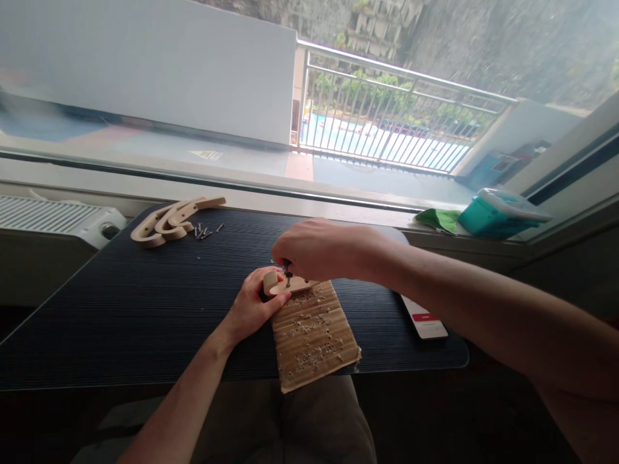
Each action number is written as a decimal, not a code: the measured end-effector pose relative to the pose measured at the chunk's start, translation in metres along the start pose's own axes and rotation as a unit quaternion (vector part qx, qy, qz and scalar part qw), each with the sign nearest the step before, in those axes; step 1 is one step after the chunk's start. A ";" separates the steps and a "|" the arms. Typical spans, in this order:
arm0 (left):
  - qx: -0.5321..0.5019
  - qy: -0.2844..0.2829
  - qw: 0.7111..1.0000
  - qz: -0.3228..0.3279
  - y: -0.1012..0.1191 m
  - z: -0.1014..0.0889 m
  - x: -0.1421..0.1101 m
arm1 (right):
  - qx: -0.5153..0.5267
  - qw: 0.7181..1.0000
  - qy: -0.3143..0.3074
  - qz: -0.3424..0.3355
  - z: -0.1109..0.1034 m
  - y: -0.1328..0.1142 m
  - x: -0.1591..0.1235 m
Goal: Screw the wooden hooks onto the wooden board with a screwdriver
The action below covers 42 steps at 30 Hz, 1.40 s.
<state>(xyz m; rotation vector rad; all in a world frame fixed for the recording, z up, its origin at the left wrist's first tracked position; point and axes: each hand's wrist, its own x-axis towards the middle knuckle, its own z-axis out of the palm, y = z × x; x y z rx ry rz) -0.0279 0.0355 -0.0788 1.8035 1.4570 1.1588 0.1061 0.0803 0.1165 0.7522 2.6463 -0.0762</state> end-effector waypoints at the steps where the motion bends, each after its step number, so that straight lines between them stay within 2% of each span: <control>1: -0.001 -0.003 1.000 -0.001 -0.001 0.000 0.000 | -0.003 1.000 -0.004 -0.014 0.000 0.000 0.001; 5: -0.007 -0.007 1.000 -0.004 -0.003 0.002 0.001 | -0.012 0.999 -0.011 -0.036 0.006 0.003 0.008; 8: -0.005 0.001 1.000 -0.003 -0.004 0.002 0.000 | -0.014 1.000 0.008 -0.027 0.013 0.006 0.012; 14: 0.000 0.000 1.000 -0.007 -0.001 0.001 0.000 | 0.012 0.999 0.010 0.050 0.017 0.002 0.017; 19: -0.002 -0.006 1.000 -0.005 0.001 -0.001 -0.001 | 0.004 0.996 0.004 0.093 0.008 -0.003 0.010; 21: -0.004 -0.004 1.000 -0.003 0.002 -0.001 -0.001 | -0.005 0.997 0.002 0.083 0.003 -0.006 0.005; 25: 0.004 0.001 1.000 -0.011 0.004 -0.002 -0.001 | -0.024 0.999 -0.021 0.014 -0.004 -0.010 0.001; 30: 0.006 -0.002 1.000 -0.020 0.001 0.000 -0.001 | -0.045 0.998 -0.026 -0.018 0.001 -0.009 0.008; 38: 0.004 0.001 1.000 -0.006 -0.002 0.001 -0.001 | -0.002 0.999 0.023 0.039 0.020 0.004 0.013; 42: 0.002 0.002 1.000 -0.002 -0.001 0.001 0.000 | -0.004 0.995 0.036 0.089 0.021 0.006 0.010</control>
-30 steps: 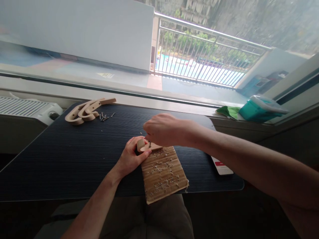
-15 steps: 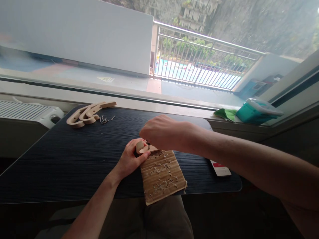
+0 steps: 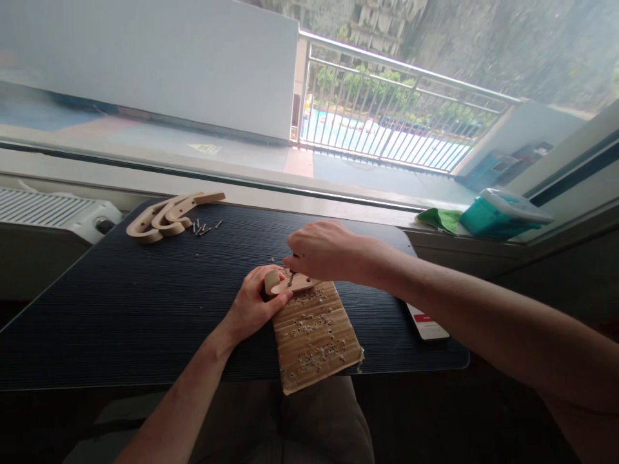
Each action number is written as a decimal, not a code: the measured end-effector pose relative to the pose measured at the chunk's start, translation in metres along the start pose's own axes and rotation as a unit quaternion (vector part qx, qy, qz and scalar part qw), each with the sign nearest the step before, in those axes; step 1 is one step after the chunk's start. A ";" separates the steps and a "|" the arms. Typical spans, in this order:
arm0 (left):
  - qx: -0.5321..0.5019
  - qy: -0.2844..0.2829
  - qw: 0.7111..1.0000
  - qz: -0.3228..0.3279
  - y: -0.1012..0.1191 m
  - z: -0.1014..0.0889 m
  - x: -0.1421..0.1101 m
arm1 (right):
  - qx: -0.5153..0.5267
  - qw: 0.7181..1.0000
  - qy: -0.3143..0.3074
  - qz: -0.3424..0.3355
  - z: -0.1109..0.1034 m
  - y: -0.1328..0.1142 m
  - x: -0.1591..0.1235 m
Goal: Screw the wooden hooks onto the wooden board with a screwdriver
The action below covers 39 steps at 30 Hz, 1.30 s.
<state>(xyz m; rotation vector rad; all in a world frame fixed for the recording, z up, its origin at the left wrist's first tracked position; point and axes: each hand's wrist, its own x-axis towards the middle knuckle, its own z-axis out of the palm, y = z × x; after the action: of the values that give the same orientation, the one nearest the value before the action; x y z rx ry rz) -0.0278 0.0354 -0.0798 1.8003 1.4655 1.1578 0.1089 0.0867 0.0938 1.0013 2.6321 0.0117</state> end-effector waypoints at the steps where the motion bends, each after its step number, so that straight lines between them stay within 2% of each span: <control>1: -0.001 0.002 1.000 0.002 0.000 0.000 0.000 | -0.005 1.000 -0.004 0.007 -0.002 0.000 -0.001; 4: -0.004 0.006 1.000 0.004 0.001 0.000 0.000 | -0.022 0.999 -0.030 -0.002 -0.014 -0.004 -0.005; 9: 0.009 0.004 1.000 -0.005 0.007 -0.002 0.000 | -0.035 0.992 -0.066 -0.099 -0.029 -0.012 -0.003; 13: 0.021 0.001 1.000 -0.009 0.009 -0.003 0.000 | -0.059 0.983 -0.098 -0.141 -0.027 -0.018 0.006; 17: 0.023 0.002 1.000 -0.013 0.006 -0.001 0.000 | -0.065 0.979 -0.097 -0.169 -0.020 -0.017 0.016; 20: 0.009 -0.005 1.000 -0.023 0.003 -0.001 0.001 | -0.046 0.983 -0.087 -0.153 -0.014 -0.011 0.022; 23: -0.002 -0.013 1.000 -0.013 0.003 -0.002 0.002 | -0.022 0.992 -0.074 -0.104 -0.008 -0.005 0.023; 27: -0.011 -0.040 0.999 0.005 0.005 -0.007 0.004 | -0.010 0.995 -0.092 -0.045 -0.007 -0.006 0.016; 30: -0.006 -0.065 0.998 0.005 0.007 -0.008 0.003 | -0.015 0.992 -0.113 -0.053 -0.012 -0.014 0.007; 34: 0.012 -0.059 0.998 -0.002 0.010 -0.007 0.002 | -0.062 0.982 -0.159 -0.077 -0.020 -0.026 0.000; 39: 0.033 -0.050 0.998 0.025 0.009 -0.004 0.001 | -0.068 0.980 -0.151 -0.115 -0.010 -0.027 0.005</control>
<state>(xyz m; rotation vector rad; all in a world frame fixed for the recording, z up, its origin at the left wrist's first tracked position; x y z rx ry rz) -0.0268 0.0337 -0.0706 1.9219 1.4226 1.0387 0.0845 0.0704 0.0989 0.5975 2.4123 -0.0114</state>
